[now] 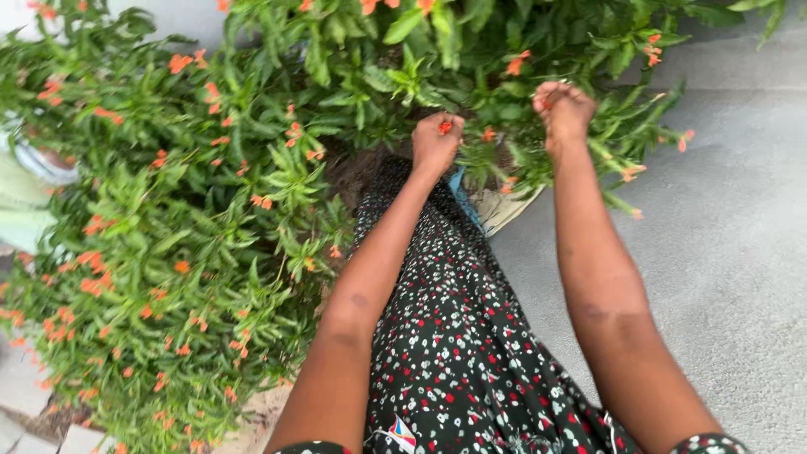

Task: The person picks flowers from a bush by hand and places them into a metal bowl.

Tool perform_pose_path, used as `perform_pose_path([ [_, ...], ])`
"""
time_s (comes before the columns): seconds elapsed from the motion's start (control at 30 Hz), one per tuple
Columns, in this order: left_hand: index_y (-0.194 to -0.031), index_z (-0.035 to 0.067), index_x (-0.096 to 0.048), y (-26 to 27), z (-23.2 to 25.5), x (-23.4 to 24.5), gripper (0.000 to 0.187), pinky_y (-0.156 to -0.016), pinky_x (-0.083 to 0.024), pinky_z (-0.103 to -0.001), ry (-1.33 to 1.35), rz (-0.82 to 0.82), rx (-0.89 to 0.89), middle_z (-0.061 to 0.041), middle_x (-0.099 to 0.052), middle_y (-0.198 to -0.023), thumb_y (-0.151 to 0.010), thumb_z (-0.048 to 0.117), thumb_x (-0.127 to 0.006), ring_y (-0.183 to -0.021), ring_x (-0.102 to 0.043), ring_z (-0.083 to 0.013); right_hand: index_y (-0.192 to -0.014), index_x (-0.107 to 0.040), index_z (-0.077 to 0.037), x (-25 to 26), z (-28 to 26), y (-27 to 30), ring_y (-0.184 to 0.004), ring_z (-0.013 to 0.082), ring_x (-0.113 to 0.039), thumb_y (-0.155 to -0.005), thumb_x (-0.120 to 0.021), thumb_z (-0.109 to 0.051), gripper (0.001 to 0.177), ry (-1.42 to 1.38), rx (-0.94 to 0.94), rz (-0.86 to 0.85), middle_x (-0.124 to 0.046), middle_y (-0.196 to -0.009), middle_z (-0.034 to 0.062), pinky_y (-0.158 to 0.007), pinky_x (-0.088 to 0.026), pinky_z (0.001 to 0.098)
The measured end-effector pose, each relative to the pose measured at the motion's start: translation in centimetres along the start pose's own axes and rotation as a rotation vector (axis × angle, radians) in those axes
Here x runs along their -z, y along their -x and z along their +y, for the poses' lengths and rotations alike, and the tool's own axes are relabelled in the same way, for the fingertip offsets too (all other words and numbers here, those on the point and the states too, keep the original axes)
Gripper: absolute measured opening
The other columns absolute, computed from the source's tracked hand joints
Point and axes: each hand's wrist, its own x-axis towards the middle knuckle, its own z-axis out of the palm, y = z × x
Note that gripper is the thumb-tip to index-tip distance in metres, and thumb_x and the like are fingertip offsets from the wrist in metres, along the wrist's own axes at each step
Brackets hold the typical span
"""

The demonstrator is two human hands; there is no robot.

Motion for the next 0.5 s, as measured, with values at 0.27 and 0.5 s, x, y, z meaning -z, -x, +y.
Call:
perform_pose_path([
  [0.27,-0.105,0.001,-0.071,-5.6,-3.8,-8.8,0.025,-0.086,-0.059,-0.042,-0.858,-0.369,-0.199,-0.024,-0.071,-0.108,-0.082,0.008,-0.074,-0.098,-0.071,-0.0351,-0.094,-0.073,0.002,-0.6,-0.6,2.7,-0.077,0.0175,-0.073,-0.091,-0.061,0.009,0.014,-0.101,-0.050,-0.022,-0.076,-0.093,0.0124,-0.071,-0.064,0.0270],
  [0.5,-0.118,0.000,-0.066,-6.3,-6.0,-9.5,0.036,-0.094,-0.055,-0.043,-0.956,-0.489,-0.166,-0.023,-0.064,-0.119,-0.082,0.004,-0.072,-0.111,-0.065,-0.0377,-0.096,-0.073,0.004,-0.4,-1.9,2.1,-0.080,0.0189,-0.074,-0.091,-0.062,0.010,0.013,-0.178,-0.030,-0.018,-0.076,-0.095,0.0138,-0.074,-0.064,0.0276],
])
